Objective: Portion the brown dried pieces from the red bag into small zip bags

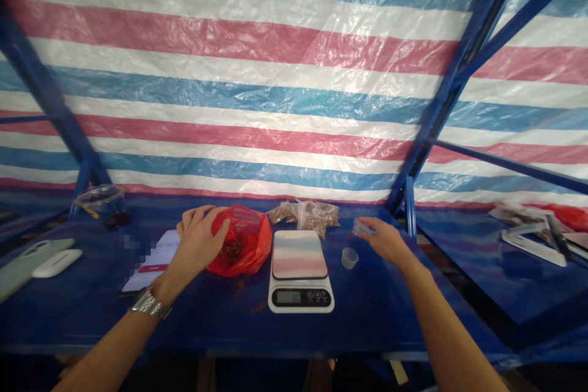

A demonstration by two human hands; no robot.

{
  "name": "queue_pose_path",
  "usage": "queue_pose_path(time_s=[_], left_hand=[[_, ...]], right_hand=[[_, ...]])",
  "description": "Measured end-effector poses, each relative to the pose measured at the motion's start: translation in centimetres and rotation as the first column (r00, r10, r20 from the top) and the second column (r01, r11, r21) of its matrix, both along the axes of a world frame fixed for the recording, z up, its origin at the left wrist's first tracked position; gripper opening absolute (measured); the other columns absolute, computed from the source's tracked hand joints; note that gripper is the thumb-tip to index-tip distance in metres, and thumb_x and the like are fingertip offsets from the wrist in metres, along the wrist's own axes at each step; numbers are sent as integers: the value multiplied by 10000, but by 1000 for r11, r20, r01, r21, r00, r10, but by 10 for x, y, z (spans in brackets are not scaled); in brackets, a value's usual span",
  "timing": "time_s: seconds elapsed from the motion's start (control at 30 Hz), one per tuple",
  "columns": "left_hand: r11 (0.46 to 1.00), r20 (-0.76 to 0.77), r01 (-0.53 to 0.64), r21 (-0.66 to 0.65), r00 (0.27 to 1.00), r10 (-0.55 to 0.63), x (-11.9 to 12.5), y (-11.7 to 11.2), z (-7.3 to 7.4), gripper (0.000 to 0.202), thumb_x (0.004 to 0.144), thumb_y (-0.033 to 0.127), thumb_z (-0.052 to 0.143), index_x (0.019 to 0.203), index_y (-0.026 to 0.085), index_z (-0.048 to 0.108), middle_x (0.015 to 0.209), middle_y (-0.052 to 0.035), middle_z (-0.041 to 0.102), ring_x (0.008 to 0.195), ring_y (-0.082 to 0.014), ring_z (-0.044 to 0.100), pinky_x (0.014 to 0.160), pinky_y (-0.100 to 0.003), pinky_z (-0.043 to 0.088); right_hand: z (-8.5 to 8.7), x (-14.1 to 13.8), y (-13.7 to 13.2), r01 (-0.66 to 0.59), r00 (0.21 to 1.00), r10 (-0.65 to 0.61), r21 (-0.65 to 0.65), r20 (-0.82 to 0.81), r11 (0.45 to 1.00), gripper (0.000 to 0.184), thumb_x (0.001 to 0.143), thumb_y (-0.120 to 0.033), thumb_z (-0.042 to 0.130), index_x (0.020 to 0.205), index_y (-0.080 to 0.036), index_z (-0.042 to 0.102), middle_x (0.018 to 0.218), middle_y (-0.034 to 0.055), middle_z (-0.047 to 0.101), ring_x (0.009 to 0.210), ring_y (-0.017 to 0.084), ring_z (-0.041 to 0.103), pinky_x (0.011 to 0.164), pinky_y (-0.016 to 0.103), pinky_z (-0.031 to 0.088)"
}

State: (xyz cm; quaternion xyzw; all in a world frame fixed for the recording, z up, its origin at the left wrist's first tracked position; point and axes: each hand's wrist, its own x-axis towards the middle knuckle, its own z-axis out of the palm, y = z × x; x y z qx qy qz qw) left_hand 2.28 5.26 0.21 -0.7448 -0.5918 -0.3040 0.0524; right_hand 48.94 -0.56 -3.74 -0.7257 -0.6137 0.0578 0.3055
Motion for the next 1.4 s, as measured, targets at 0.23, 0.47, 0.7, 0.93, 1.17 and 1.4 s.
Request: queue_pose_path(time_s=[0.23,0.47,0.7,0.93,1.17,1.4], left_hand=[[969,-113,-20,-246,994,-8,-20,8,-11,500,916,282,581,1408,200,557,1325,-176,545,1182,-315,552,1037,-466,446],[979,212,108,-170,975,-71,-25,11,-6,519,782,-23,441,1215,159,661,1031,-110,635,979,-234,623,958,-368,531],[986,340,163,-46,930,-138,-16,9,-12,550,741,-29,479,1205,173,697,1172,-110,622,1092,-228,630,1060,-382,501],[973,298,149,-178,950,-90,-16,10,-14,443,860,30,422,1206,104,688,1128,-152,708,1109,-253,641,1066,-407,475],[1000,51,-15,2,999,14,-10,-7,0,353,951,308,527,1252,195,673,1363,-179,523,1313,-380,438,1063,-540,437],[967,-5,-114,-227,993,116,-3,-12,3,436,958,274,474,1372,159,548,1308,-237,489,1147,-377,569,884,-483,524]], right_hand=[[90,-148,9,-424,905,423,146,40,894,424,938,-448,603,1303,-243,669,1267,93,705,1138,268,682,1006,390,530],[93,-297,41,-674,535,638,-175,553,717,274,932,-155,611,1186,-189,707,1126,123,727,1103,271,667,986,405,449],[91,-306,59,-629,447,612,-257,653,733,294,878,-125,647,1159,-170,721,1154,131,722,1063,284,684,943,386,451],[98,-268,46,-568,658,534,-117,530,815,301,977,-294,587,1256,-256,695,1186,82,756,1130,282,682,1007,427,460],[95,-194,19,-336,925,322,43,203,941,410,955,-428,586,1323,-274,679,1212,70,758,1098,289,709,930,364,541],[97,-256,26,-511,647,458,-99,609,854,309,982,-206,538,1235,-237,712,1162,96,751,1121,279,673,979,407,446]])
